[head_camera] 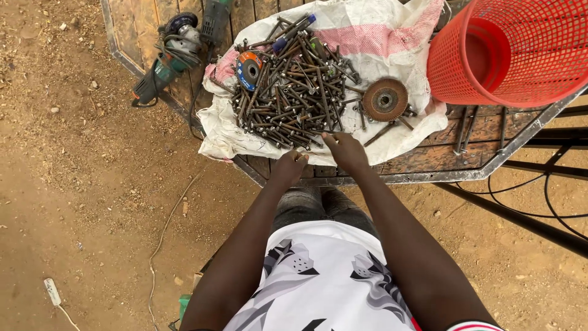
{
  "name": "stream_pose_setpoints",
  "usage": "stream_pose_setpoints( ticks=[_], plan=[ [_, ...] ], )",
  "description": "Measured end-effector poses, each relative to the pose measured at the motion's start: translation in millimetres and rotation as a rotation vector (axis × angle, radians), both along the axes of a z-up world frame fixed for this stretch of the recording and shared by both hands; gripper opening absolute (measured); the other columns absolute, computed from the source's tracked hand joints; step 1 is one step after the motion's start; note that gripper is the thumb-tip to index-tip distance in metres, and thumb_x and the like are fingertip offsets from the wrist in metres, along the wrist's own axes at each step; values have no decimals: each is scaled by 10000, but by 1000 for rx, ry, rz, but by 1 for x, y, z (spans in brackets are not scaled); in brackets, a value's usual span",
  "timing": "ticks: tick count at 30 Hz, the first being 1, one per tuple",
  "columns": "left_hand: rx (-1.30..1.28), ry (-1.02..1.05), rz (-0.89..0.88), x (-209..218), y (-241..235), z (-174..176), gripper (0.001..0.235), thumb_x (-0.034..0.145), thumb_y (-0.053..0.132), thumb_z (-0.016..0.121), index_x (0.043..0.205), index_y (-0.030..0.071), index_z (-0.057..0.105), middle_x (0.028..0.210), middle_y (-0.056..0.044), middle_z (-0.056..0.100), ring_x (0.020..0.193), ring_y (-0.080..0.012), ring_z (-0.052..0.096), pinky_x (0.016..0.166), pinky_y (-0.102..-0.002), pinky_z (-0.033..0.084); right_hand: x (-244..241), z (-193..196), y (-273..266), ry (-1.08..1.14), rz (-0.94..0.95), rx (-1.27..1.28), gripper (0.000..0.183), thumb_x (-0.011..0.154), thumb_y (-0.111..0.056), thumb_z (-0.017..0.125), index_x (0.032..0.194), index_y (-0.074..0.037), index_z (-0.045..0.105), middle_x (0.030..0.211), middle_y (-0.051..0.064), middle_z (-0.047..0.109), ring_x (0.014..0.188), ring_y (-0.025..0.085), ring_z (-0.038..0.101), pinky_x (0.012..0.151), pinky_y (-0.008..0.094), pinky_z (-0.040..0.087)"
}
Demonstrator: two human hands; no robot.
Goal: Emptying a basket of metal fasteners onto a cloth and sorting through them by hand
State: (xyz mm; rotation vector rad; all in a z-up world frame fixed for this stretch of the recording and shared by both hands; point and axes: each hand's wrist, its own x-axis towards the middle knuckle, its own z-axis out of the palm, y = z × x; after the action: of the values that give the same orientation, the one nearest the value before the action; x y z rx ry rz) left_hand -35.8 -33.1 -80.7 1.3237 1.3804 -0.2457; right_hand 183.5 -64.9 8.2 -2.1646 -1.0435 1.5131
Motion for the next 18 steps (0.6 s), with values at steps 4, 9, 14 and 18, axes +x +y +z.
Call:
stream_pose_setpoints(
  ticks=[4,9,14,18],
  plan=[
    [-2,20,39,-3,-4,22,373,1124,423,543,1154,96,720,842,-108,700,856,-248,707,797,-443,549,-11,-64,0,108,-124,93,637,1096,-639,441,971,-74,708,766,123,637,786,326,655,776,491,497],
    [-14,-30,118,-3,-3,55,378,1153,369,500,1193,55,708,906,-135,698,891,-268,690,790,-461,548,8,-40,-8,166,-160,132,361,965,-473,613,815,-157,702,848,105,664,833,279,596,791,404,445],
    [0,-32,256,-2,-3,58,382,1153,356,486,1279,41,662,947,-138,686,906,-252,683,790,-469,568,43,-36,-31,252,-453,86,200,906,-217,591,803,-50,631,662,79,485,615,227,494,577,357,381],
    [66,35,485,4,7,44,403,1142,244,404,1420,-21,527,1092,-211,654,1034,-308,668,856,-509,541,72,-36,-71,165,-570,101,648,1114,-549,511,1418,20,453,713,33,466,575,77,470,457,244,374]
  ],
)
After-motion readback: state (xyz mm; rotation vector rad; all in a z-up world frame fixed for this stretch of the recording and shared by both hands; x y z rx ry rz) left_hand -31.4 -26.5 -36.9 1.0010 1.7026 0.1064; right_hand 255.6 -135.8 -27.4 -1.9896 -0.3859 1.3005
